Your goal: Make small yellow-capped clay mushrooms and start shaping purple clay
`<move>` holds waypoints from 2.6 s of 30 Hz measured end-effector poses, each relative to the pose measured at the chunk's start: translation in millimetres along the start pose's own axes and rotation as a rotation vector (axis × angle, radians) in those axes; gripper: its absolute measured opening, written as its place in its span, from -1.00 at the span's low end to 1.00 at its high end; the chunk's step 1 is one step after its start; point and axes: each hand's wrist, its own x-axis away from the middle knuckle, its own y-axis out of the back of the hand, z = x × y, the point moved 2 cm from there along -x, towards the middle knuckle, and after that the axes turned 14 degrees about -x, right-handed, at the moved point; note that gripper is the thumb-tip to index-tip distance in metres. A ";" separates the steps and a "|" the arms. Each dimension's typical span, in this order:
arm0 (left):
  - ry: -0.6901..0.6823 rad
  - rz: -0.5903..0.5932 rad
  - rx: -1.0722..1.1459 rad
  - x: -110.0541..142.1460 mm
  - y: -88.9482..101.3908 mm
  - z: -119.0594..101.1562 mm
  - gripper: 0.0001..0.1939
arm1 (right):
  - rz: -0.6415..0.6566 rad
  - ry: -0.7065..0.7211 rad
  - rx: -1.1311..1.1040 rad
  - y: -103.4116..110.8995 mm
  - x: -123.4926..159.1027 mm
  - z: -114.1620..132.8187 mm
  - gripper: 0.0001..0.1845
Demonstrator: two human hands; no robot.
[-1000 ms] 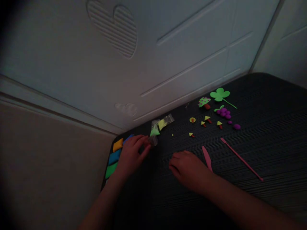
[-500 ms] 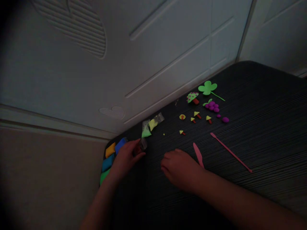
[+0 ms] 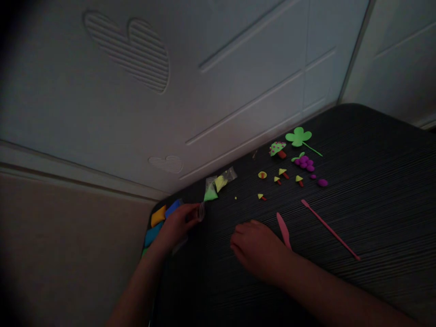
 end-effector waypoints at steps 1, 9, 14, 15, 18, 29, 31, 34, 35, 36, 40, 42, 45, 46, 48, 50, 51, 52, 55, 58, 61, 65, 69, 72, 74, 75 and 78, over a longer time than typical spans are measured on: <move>-0.005 0.004 0.002 -1.6 0.6 -0.3 -0.63 | 0.004 -0.001 -0.005 0.0 0.1 -0.2 -0.80; 0.052 -0.126 -0.093 7.5 11.8 13.4 -0.39 | 0.010 -0.009 -0.038 1.7 0.8 0.6 -0.78; 0.106 -0.071 -0.155 45.9 29.8 19.2 -0.55 | 0.019 -0.012 -0.031 3.7 1.8 1.5 -0.79; 0.115 -0.021 -0.144 54.9 30.6 18.1 -0.62 | 0.021 -0.011 -0.032 3.8 1.8 1.4 -0.79; 0.124 0.102 -0.123 78.5 26.4 11.1 -0.70 | 0.032 -0.010 -0.032 3.7 1.5 1.0 -0.80; 0.096 0.153 -0.359 81.4 11.2 2.2 -0.74 | 0.039 -0.019 -0.040 4.4 1.8 2.5 -0.78; 0.095 0.148 -0.375 80.7 11.6 3.6 -0.74 | 0.038 -0.018 -0.040 4.9 1.8 2.6 -0.78; 0.097 0.128 -0.378 81.6 10.7 6.1 -0.73 | 0.037 -0.018 -0.038 5.3 1.8 2.4 -0.78; 0.101 0.119 -0.371 81.9 10.0 6.9 -0.73 | 0.040 -0.017 -0.039 5.3 1.7 2.3 -0.78; 0.103 0.112 -0.360 82.1 9.1 7.7 -0.73 | 0.042 -0.017 -0.038 5.3 1.6 2.1 -0.79; 0.101 0.092 -0.303 80.7 2.9 8.3 -0.73 | 0.045 -0.018 -0.034 4.8 1.1 1.1 -0.78; 0.090 0.084 -0.281 79.3 -0.6 6.8 -0.75 | 0.047 -0.019 -0.037 4.6 1.3 0.4 -0.78; 0.091 0.073 -0.262 77.7 -4.1 2.8 -0.77 | 0.051 -0.017 -0.035 4.8 1.6 -0.2 -0.79; 0.094 0.070 -0.258 77.5 -4.8 1.0 -0.77 | 0.048 -0.018 -0.032 5.0 1.6 -0.2 -0.79; 0.100 0.063 -0.251 77.7 -5.6 -2.7 -0.78 | 0.048 -0.017 -0.027 5.3 1.2 0.0 -0.79; 0.118 0.053 -0.244 78.2 -6.4 -5.4 -0.79 | 0.050 -0.019 -0.030 5.5 0.8 0.4 -0.79; 0.131 0.051 -0.238 78.4 -7.2 -6.0 -0.79 | 0.052 -0.020 -0.032 5.5 0.6 0.7 -0.78; 0.148 0.052 -0.229 78.6 -8.1 -5.9 -0.79 | 0.054 -0.021 -0.034 5.6 0.5 0.9 -0.78; 0.184 0.046 -0.162 79.0 -10.3 -2.9 -0.79 | 0.056 -0.017 -0.031 6.1 0.9 1.2 -0.79; 0.154 0.010 -0.090 79.2 -8.9 0.1 -0.75 | 0.057 -0.012 -0.028 6.2 1.6 1.1 -0.79; 0.124 0.003 -0.082 79.3 -5.2 0.7 -0.76 | 0.053 -0.012 -0.019 5.9 2.1 0.9 -0.79; 0.150 0.011 -0.078 78.8 -3.1 0.5 -0.78 | 0.052 -0.008 -0.020 5.8 2.3 1.1 -0.80; 0.185 0.012 -0.071 78.2 -5.4 1.0 -0.79 | 0.056 0.003 -0.021 6.5 2.4 0.9 -0.79; 0.213 0.021 -0.068 78.2 -6.5 1.0 -0.78 | 0.058 0.002 -0.014 6.8 2.4 0.6 -0.79; 0.228 0.025 -0.058 78.0 -6.0 0.5 -0.77 | 0.055 0.000 -0.008 6.7 2.5 0.5 -0.79; 0.233 0.025 -0.051 77.8 -5.6 0.1 -0.76 | 0.056 0.000 -0.007 6.5 2.5 0.5 -0.79; 0.240 0.039 -0.035 76.2 -4.3 -0.9 -0.74 | 0.059 -0.001 -0.011 5.8 2.9 0.5 -0.79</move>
